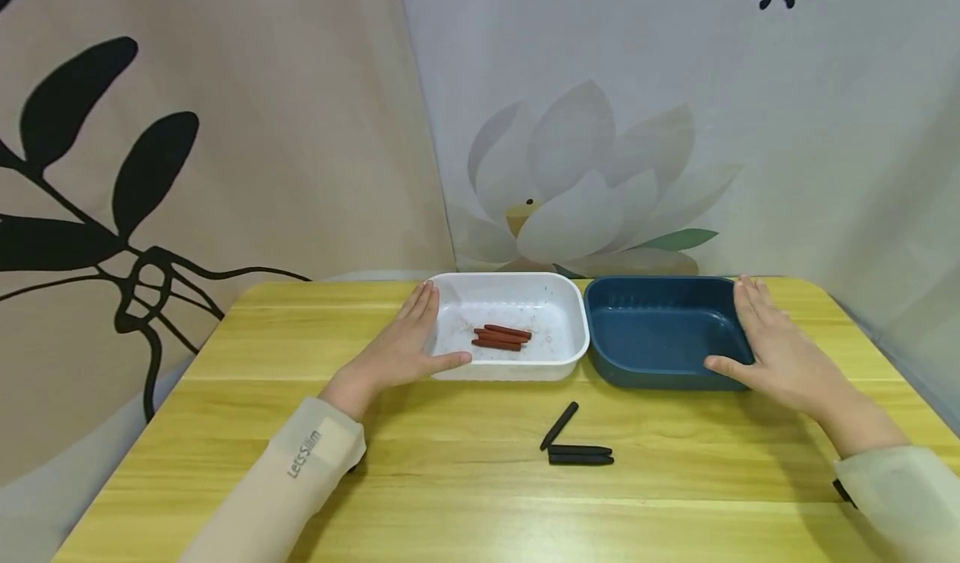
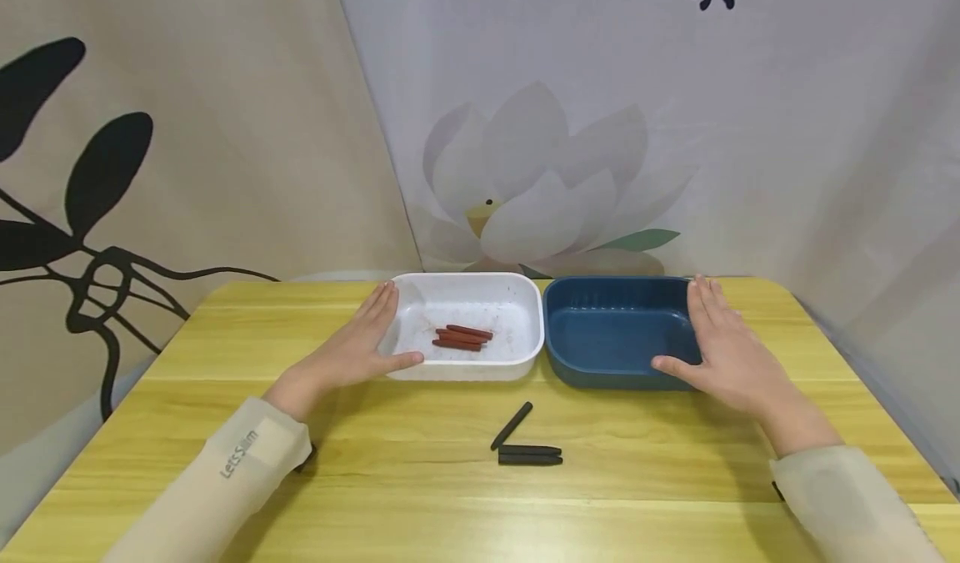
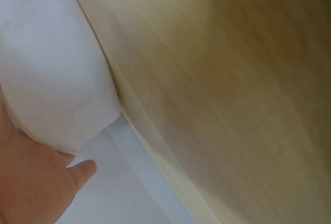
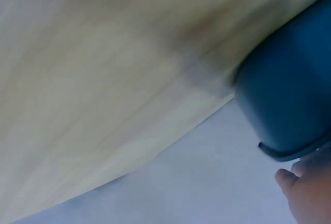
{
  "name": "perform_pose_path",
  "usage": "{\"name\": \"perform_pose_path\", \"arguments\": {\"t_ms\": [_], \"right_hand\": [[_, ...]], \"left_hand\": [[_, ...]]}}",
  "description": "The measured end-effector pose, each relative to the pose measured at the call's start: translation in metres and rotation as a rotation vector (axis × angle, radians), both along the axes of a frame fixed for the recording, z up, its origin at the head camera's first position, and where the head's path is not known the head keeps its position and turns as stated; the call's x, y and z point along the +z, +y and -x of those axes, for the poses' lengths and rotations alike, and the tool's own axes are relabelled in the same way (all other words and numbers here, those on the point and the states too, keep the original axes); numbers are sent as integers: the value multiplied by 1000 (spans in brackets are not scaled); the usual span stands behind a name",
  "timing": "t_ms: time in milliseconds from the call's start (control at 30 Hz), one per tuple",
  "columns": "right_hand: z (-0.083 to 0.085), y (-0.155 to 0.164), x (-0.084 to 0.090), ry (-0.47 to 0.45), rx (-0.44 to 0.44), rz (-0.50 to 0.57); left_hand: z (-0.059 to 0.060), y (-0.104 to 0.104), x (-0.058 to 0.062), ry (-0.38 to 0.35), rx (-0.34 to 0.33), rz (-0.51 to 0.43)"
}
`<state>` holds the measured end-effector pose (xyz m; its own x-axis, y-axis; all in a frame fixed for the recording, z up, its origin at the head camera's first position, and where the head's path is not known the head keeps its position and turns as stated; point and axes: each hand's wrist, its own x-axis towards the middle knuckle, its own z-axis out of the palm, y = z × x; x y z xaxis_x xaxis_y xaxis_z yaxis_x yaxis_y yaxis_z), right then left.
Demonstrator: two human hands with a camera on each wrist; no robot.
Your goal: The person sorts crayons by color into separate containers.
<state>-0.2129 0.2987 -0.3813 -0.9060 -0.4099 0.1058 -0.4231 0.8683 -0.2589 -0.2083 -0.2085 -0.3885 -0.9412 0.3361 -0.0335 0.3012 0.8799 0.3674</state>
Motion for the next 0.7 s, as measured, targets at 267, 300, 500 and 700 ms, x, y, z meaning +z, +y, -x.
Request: {"name": "perform_pose_path", "arguments": {"t_ms": [267,300,500,700], "right_hand": [[5,11,-3,-74,-27,-2],[5,12,-4,-82,-32,-3],[7,16,-7,-125,-53,9],[8,14,-9,-158,-63,25]], "left_hand": [[-1,0,2,10,-1,-1],[-1,0,2,9,-1,0],[-1,2,4,-10,2,-3],[-1,1,5,-17,8,37]]}}
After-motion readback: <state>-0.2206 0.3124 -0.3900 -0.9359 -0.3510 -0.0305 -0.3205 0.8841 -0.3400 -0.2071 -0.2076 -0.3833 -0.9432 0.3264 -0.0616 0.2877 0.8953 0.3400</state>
